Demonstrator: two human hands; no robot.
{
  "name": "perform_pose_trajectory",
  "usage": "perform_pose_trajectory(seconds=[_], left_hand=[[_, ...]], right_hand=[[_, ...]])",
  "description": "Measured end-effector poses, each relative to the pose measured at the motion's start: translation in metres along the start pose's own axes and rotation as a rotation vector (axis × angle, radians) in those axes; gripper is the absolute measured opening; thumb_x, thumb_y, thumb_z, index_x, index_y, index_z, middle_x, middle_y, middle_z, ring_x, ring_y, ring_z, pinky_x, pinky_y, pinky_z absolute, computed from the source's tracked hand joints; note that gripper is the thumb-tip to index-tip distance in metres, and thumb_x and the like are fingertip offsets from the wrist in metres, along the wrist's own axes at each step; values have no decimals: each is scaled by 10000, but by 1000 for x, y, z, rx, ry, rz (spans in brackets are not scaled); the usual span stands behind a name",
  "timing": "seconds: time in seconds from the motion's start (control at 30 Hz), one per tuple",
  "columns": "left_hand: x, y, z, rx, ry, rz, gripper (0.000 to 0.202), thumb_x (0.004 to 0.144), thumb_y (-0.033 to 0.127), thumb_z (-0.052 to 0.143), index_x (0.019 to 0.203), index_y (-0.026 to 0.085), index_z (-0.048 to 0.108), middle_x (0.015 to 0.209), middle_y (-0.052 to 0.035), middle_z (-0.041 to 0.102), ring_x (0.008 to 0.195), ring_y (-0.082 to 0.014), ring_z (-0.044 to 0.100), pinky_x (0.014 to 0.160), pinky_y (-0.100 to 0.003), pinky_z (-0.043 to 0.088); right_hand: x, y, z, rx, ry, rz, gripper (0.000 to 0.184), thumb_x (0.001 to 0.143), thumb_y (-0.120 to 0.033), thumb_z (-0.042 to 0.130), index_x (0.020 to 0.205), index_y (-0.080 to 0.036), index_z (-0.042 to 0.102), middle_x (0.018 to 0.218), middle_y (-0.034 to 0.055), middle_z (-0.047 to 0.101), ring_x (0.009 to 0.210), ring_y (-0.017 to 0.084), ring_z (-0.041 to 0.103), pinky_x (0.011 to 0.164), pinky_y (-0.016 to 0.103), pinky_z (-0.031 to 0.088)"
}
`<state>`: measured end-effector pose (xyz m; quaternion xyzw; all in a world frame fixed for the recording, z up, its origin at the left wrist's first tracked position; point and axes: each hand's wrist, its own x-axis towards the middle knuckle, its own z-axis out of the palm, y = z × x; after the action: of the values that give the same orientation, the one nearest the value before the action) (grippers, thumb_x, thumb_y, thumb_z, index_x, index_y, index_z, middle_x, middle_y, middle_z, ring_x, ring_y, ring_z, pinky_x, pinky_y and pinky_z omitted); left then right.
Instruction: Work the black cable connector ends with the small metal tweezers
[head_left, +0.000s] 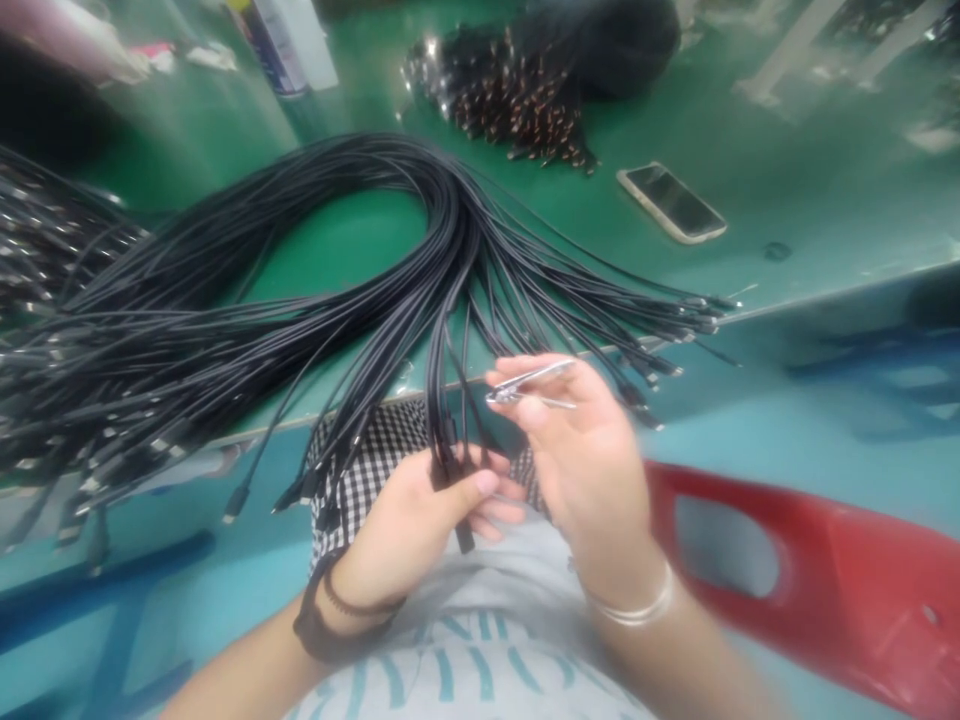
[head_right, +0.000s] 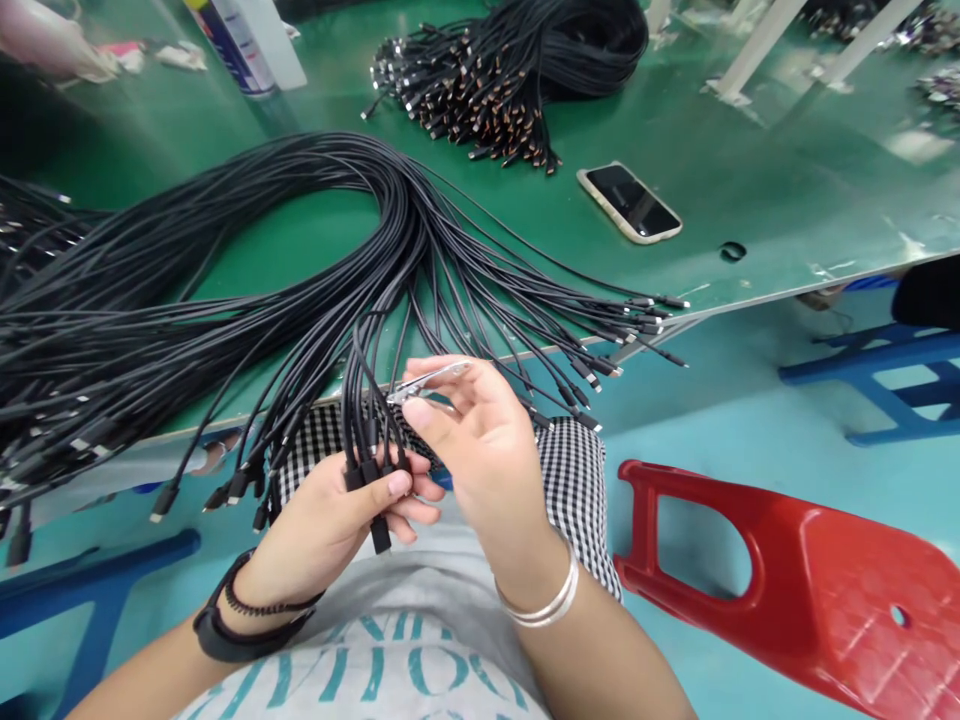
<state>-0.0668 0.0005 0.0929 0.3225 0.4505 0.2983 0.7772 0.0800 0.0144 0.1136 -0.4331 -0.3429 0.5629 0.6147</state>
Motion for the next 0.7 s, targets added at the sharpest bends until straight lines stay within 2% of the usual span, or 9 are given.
perform_pose_trajectory(seconds=[0.13, 0.3, 0.47, 0.7], left_hand=[[-1, 7, -4, 23, -105, 49, 157, 871, 270, 663, 955, 143, 698, 817, -81, 757, 717, -205, 740, 567, -228, 583], [2, 15, -7, 27, -196, 77, 188, 870, 295, 662, 995, 163, 714, 813, -73, 748, 672, -210, 740, 515, -223, 572], [4, 16, -8, 46, -209, 65, 191, 852, 336, 681, 950, 177, 721, 780, -54, 735, 619, -195, 729, 484, -207, 541], [4, 17, -7, 76, -209, 77, 138, 882, 301, 643, 893, 182, 712, 780, -46, 727, 618, -171, 709, 539, -220, 541]], right_hand=[[-12, -2, -8, -116, 79, 104, 156, 782, -183, 731, 917, -244, 683, 876, -15, 689, 789, 123, 666, 727, 229, 566], [-19, 0, -10, -74, 81, 187, 150, 796, -259, 713, 927, -219, 650, 899, 29, 712, 852, 197, 709, 784, 328, 593], [-18, 1, -9, -50, 94, 207, 136, 782, -250, 725, 896, -229, 655, 818, -4, 713, 808, 186, 726, 734, 296, 614], [-17, 0, -9, -6, 95, 233, 141, 762, -207, 751, 874, -230, 670, 792, -18, 733, 728, 143, 721, 693, 237, 604]])
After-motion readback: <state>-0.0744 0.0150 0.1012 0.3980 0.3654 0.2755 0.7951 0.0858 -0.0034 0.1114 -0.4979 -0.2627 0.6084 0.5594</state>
